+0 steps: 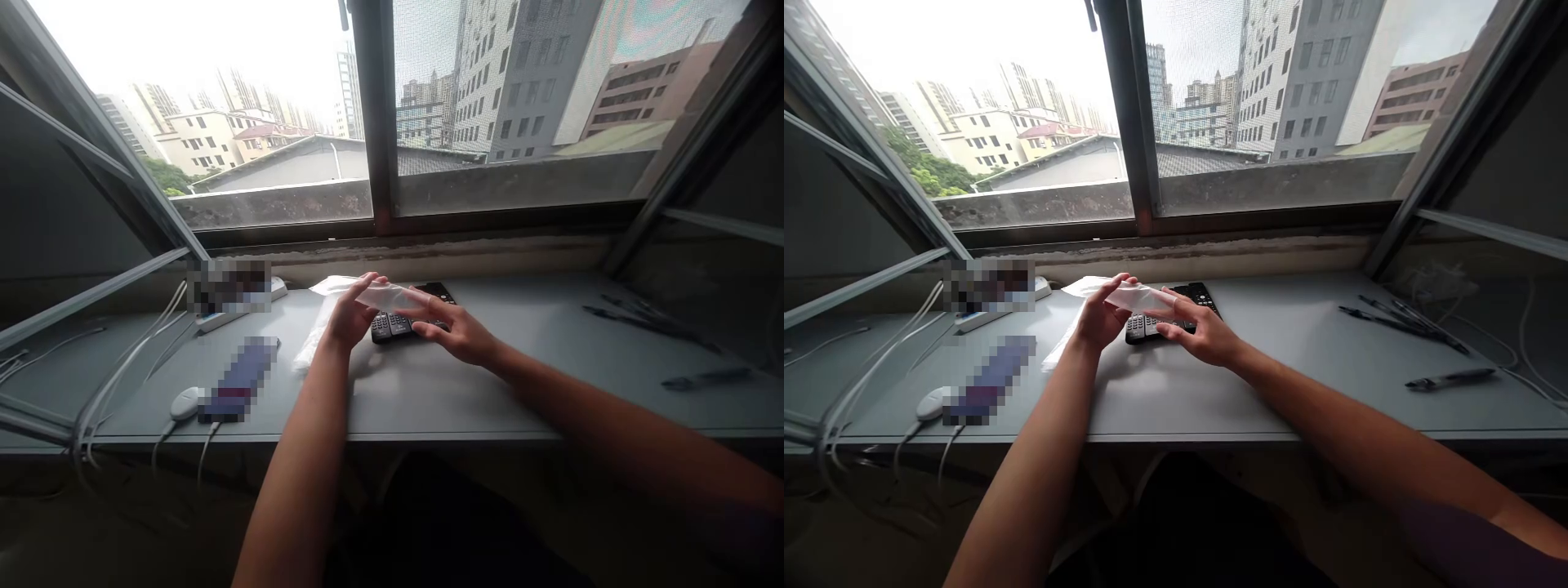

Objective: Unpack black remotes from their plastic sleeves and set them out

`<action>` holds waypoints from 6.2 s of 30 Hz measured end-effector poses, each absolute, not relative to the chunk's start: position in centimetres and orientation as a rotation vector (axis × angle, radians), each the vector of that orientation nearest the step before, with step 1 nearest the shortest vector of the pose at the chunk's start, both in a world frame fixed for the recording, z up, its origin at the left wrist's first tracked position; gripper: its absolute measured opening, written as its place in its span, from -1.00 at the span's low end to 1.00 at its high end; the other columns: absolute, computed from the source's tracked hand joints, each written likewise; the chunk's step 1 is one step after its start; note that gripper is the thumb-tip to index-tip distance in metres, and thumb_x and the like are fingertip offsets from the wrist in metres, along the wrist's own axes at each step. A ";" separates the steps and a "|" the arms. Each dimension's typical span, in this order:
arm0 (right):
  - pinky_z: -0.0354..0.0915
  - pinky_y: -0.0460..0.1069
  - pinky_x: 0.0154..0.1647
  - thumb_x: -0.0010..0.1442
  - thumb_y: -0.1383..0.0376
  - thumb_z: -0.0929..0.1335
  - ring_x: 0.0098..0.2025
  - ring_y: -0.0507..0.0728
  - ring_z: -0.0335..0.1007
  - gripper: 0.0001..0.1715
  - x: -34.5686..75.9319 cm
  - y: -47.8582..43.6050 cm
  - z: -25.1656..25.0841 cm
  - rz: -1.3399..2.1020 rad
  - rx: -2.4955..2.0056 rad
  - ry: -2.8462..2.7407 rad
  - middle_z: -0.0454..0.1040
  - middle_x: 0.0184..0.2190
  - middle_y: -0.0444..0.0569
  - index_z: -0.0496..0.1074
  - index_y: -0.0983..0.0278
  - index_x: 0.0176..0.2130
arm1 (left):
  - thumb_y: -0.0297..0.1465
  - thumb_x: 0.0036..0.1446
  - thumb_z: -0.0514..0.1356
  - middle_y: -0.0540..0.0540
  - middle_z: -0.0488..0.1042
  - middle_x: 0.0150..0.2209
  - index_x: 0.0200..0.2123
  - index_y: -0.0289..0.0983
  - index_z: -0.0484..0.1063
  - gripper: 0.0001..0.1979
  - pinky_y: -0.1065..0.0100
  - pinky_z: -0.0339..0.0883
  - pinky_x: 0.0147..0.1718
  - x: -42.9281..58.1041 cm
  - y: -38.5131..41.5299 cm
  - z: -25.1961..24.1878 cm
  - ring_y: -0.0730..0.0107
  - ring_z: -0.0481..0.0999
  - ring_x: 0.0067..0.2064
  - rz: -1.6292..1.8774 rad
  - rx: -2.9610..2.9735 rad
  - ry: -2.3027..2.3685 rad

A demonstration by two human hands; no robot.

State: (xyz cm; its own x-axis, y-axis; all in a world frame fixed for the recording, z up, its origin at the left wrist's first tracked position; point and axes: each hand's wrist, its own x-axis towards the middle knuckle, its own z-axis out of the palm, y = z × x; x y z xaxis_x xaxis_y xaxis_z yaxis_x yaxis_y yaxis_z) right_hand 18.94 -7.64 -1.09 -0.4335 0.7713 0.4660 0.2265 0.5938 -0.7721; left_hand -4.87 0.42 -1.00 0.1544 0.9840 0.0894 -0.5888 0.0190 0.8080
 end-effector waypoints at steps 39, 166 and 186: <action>0.62 0.29 0.16 0.22 0.19 0.44 0.00 0.32 0.67 -0.71 23.4 1.1 -4.4 1.145 -1.051 -1.063 0.66 -0.14 0.07 0.52 0.20 -0.05 | -0.17 0.41 0.31 -0.23 0.62 -0.09 -0.07 -0.28 0.62 -0.72 0.55 0.46 -0.47 -6.3 2.5 -1.8 0.34 0.72 -0.12 1.507 0.573 0.709; 0.58 -0.05 -0.46 0.43 0.47 0.30 -0.26 0.15 0.55 -0.67 19.4 -5.5 0.7 2.052 -0.589 -0.471 0.57 -0.12 0.15 0.43 0.31 0.14 | -0.15 0.60 0.05 -0.25 0.67 -0.23 0.17 -0.39 0.57 -0.53 0.34 0.63 -0.23 -5.7 2.2 -1.8 0.25 0.73 -0.24 1.539 0.485 0.583; 0.39 0.15 0.42 0.14 0.39 0.66 0.28 0.19 0.60 -0.56 19.7 -4.5 -1.0 1.516 -0.582 -0.992 0.73 0.11 -0.17 0.71 0.05 -0.01 | -0.13 0.59 0.07 -0.25 0.67 -0.22 0.16 -0.38 0.57 -0.53 0.35 0.62 -0.26 -5.8 2.5 -2.1 0.25 0.72 -0.23 1.536 0.494 0.586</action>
State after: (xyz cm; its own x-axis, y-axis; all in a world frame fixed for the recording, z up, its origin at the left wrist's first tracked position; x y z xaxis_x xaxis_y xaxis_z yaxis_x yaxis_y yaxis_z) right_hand 19.69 -4.52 -1.02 -0.2020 0.9646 0.1698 -0.5417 0.0344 -0.8398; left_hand -5.77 2.46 -2.13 -0.0505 0.9978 -0.0428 -0.7725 -0.0119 0.6349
